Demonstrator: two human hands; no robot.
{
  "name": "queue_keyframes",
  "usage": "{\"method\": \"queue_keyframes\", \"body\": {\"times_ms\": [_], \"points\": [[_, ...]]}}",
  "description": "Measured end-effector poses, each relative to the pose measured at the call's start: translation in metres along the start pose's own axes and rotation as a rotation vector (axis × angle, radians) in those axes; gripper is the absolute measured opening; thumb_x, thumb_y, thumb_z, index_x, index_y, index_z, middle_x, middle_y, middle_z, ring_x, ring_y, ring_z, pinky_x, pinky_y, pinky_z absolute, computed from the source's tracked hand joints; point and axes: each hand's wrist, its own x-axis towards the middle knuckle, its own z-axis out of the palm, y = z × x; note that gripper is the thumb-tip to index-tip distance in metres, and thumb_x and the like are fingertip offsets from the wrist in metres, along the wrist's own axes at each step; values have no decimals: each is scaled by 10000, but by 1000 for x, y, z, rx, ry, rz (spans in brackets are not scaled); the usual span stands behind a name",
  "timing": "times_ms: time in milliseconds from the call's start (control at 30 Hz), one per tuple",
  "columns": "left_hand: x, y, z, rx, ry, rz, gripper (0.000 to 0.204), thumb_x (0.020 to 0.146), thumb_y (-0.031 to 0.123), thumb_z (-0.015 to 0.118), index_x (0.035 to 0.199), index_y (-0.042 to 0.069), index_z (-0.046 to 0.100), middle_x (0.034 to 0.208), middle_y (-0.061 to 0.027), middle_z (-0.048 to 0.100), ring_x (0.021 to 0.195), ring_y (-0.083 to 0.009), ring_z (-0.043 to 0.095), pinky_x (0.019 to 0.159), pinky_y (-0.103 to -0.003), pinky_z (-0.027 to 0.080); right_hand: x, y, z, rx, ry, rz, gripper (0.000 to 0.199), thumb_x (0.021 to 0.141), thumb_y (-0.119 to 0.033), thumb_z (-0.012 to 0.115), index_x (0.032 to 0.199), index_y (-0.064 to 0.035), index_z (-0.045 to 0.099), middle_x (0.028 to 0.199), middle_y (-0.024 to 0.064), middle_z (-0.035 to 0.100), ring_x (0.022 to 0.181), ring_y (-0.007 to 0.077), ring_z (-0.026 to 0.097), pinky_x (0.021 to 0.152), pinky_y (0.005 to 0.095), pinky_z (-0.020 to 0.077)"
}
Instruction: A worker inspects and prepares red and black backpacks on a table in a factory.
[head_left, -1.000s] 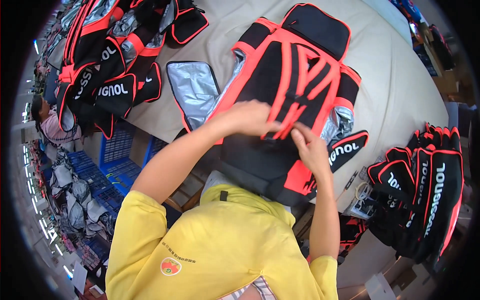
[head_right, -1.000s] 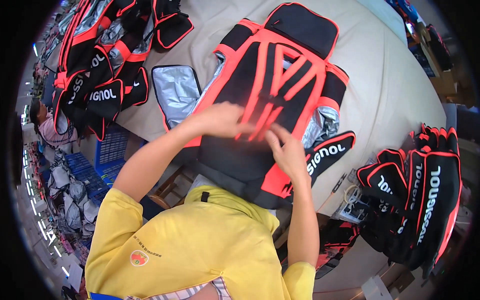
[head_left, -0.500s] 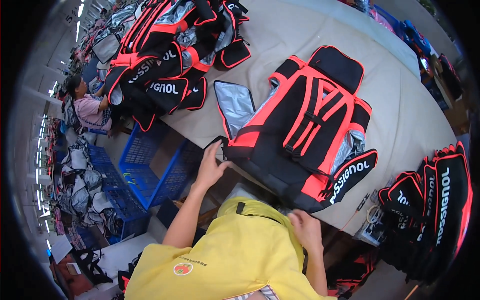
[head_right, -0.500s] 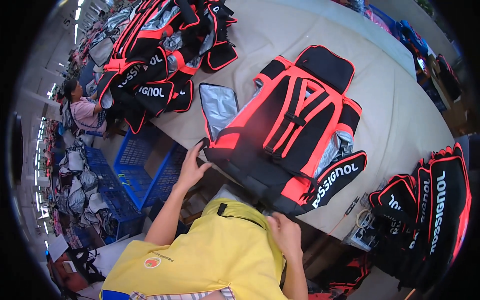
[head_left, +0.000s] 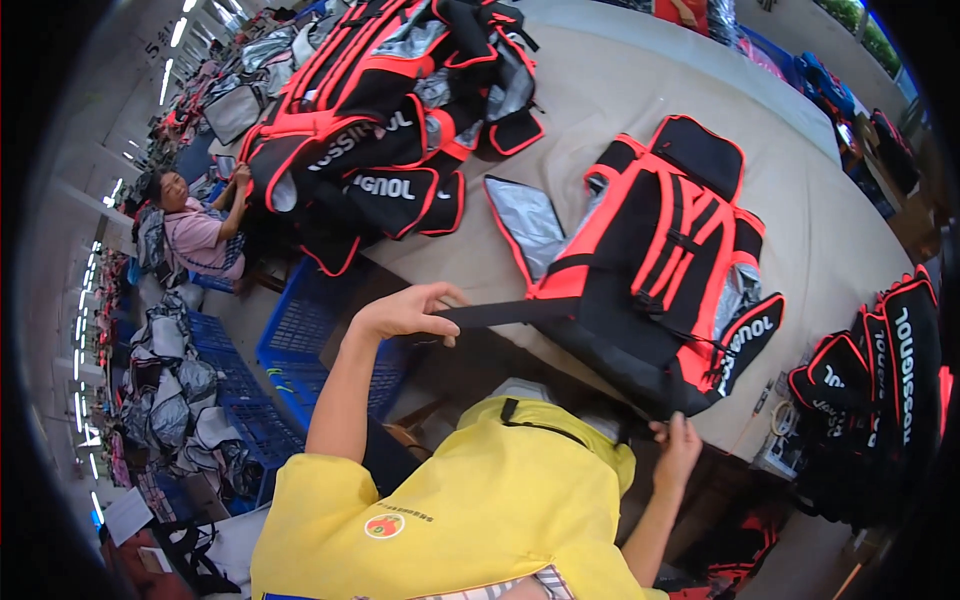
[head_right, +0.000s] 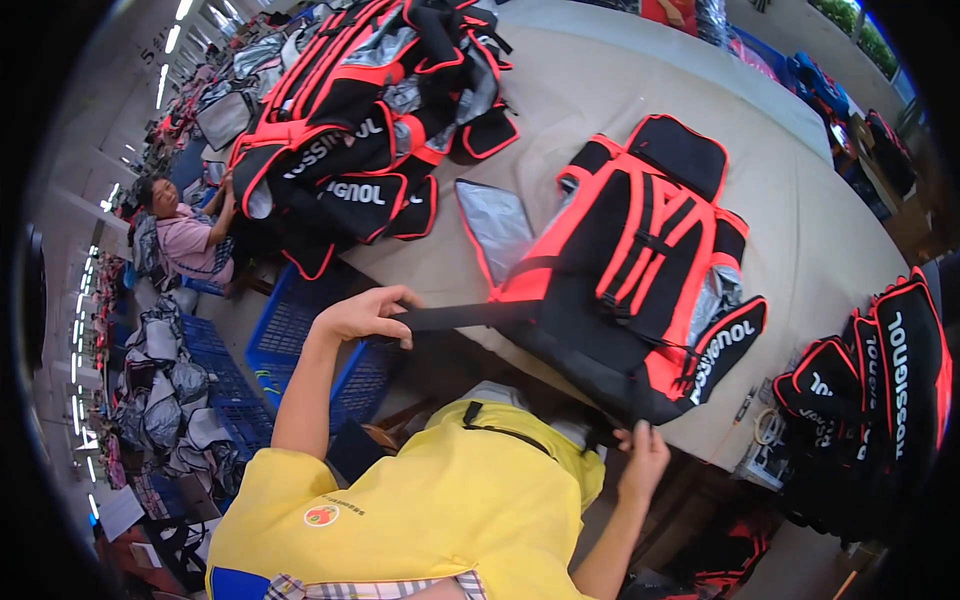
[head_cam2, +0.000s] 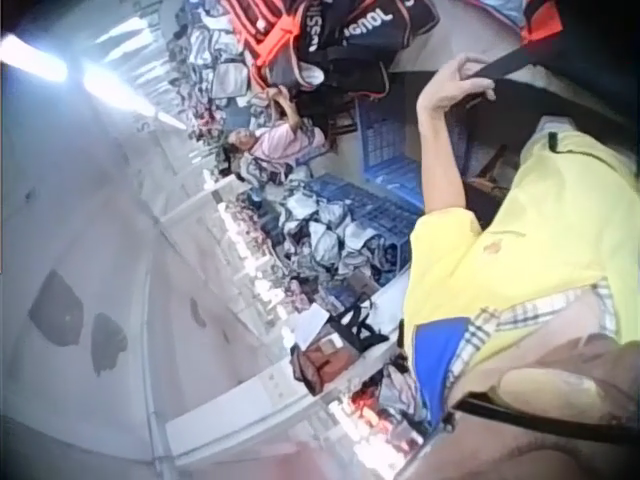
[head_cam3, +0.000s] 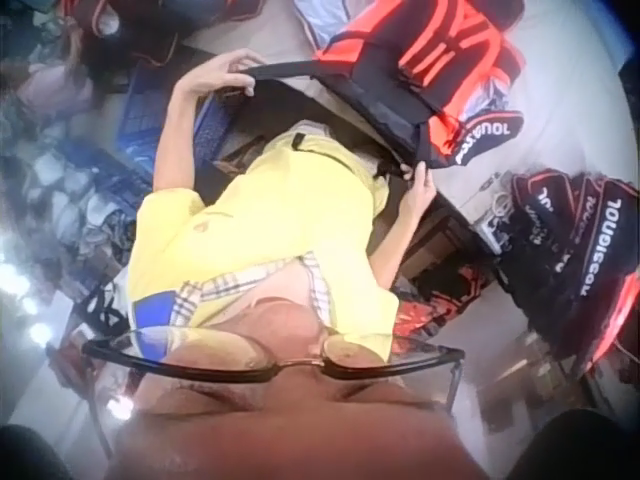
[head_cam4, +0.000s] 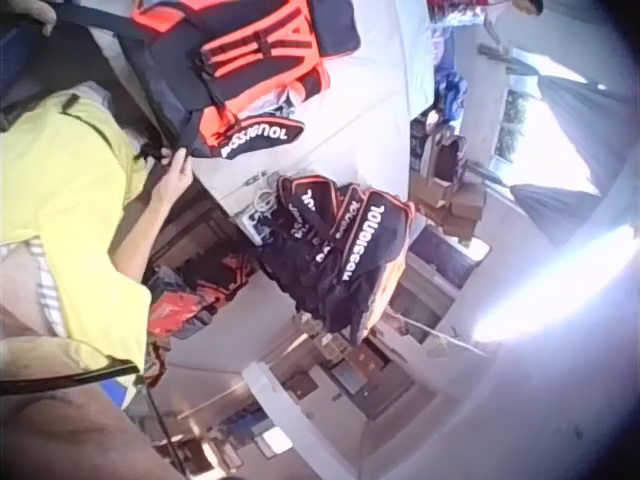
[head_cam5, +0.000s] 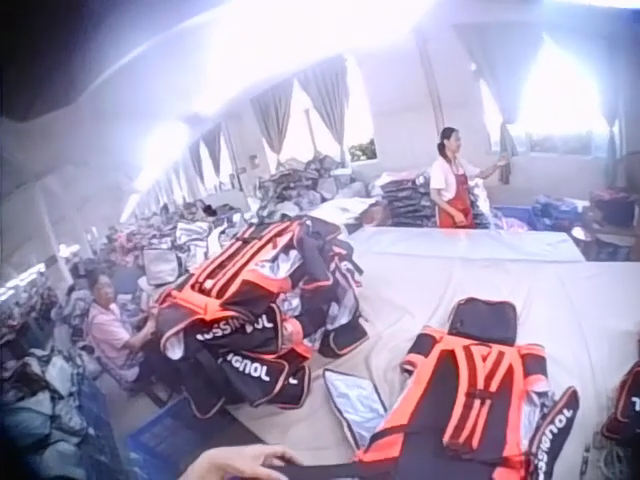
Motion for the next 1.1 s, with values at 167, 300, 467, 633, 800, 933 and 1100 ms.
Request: {"method": "queue_keyframes", "body": {"times_ms": [167,300,467,633,800,933,1100], "points": [[-4,-5,-26,-597,-222,224,922,948,535,822,1585,-15,445,1188,-183,745,981,-258,758,904,-373,600,-22,-17,-22,42,32,-186,268,1136,-227,618,1064,16,707,910,65,736,819,131,669,819,295,522],[9,-4,-27,-436,-101,423,1067,809,563,931,1573,-15,463,1235,-161,725,1085,-300,733,935,-421,590,-43,-13,-17,6,81,-204,257,1140,-225,614,1127,16,704,939,53,717,819,140,667,833,312,540],[34,18,-11,-80,321,362,334,906,64,881,1174,37,684,1046,13,729,984,-82,687,868,-277,553,-57,-12,-11,66,102,-181,263,1132,-196,624,1230,37,695,984,59,715,826,144,670,798,293,540],[71,54,10,-108,478,610,146,1034,51,678,1177,26,667,997,18,685,921,-50,590,827,-244,470,-56,-39,-28,104,38,-224,321,1145,-193,590,1317,67,666,1024,94,728,877,168,689,814,303,539],[99,100,28,-292,222,733,281,1050,11,601,1328,-23,593,1179,-146,768,1164,-232,732,1114,-359,503,-47,-69,-46,145,-43,-304,346,1149,-184,570,1368,81,618,1095,132,726,953,197,719,918,333,562],[115,131,48,-188,161,747,246,1054,41,646,1291,-18,616,1121,-127,776,1141,-226,737,1078,-366,524,-37,-76,-52,205,-108,-328,361,1148,-187,567,1378,90,603,1124,143,726,996,211,723,975,356,567],[130,159,72,-108,121,709,264,1046,36,666,1300,-8,612,1137,-102,756,1095,-220,750,1034,-376,548,-33,-74,-57,220,-153,-321,384,1143,-181,573,1409,96,584,1177,166,733,1054,226,734,1013,361,563]]}}
